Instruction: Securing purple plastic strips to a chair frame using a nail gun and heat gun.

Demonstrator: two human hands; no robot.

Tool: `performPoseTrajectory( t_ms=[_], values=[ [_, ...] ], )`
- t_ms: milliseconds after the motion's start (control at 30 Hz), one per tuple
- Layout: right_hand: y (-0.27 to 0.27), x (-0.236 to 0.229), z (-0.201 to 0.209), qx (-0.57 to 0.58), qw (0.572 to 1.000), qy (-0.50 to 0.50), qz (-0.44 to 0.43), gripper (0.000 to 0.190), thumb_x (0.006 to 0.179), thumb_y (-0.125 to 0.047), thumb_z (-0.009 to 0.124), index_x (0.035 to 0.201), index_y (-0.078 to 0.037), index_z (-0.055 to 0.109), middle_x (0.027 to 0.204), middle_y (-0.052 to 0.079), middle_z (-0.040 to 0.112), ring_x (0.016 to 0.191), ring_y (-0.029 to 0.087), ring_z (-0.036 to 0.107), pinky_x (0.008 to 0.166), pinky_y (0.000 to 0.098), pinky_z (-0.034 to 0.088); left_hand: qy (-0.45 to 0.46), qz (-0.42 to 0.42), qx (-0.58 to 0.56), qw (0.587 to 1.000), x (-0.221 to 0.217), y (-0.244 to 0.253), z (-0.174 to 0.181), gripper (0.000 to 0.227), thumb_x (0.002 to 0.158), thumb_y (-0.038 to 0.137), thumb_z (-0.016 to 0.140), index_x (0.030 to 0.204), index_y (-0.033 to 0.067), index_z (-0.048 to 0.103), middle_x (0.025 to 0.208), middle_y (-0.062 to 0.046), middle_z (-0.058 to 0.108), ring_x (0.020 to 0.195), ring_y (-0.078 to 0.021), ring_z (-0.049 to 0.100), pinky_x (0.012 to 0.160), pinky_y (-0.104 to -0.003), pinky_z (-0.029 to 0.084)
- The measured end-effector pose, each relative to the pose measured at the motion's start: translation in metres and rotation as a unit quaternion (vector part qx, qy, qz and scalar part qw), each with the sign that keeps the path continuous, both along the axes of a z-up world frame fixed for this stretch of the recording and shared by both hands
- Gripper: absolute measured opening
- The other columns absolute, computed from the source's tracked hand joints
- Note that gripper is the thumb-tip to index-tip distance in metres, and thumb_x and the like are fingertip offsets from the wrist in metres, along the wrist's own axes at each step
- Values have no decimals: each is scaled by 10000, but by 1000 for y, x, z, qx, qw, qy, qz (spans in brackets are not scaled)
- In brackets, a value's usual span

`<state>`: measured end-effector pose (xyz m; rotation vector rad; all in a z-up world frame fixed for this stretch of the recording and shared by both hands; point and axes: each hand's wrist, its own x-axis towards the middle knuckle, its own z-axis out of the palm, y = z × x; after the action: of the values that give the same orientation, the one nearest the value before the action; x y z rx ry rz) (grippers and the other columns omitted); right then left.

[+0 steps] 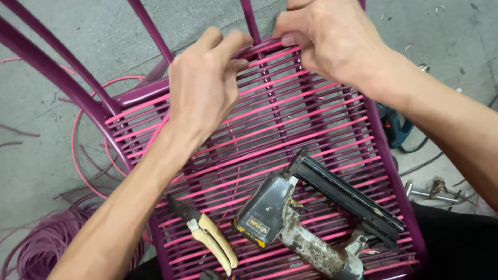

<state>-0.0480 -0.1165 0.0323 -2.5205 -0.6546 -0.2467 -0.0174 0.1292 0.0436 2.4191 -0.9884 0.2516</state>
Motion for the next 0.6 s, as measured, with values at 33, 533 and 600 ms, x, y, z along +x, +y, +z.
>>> performPoseTrajectory(
  t_ms=[33,533,600],
  values=[
    [-2,1,1,-17,1000,-7,8,192,796,27,734,976,-38,718,878,95,617,854,305,634,728,435,485,57,-18,-37,998,2,-2,4,115,900,10,690,1005,56,705,878,-138,646,832,-366,678,693,-489,510],
    [-11,-23,19,-72,991,-114,22,307,800,47,750,1088,-55,720,1012,105,612,944,296,632,744,406,525,296,18,-13,955,31,-16,7,105,835,55,764,930,95,787,716,-99,713,673,-190,697,663,-362,539],
    [-33,-41,24,-52,991,-119,20,327,851,56,758,1160,-45,726,1052,126,621,970,303,643,753,396,531,278,27,-20,960,32,-16,6,109,826,59,770,923,100,797,719,-82,715,669,-161,689,667,-357,542]
  ],
)
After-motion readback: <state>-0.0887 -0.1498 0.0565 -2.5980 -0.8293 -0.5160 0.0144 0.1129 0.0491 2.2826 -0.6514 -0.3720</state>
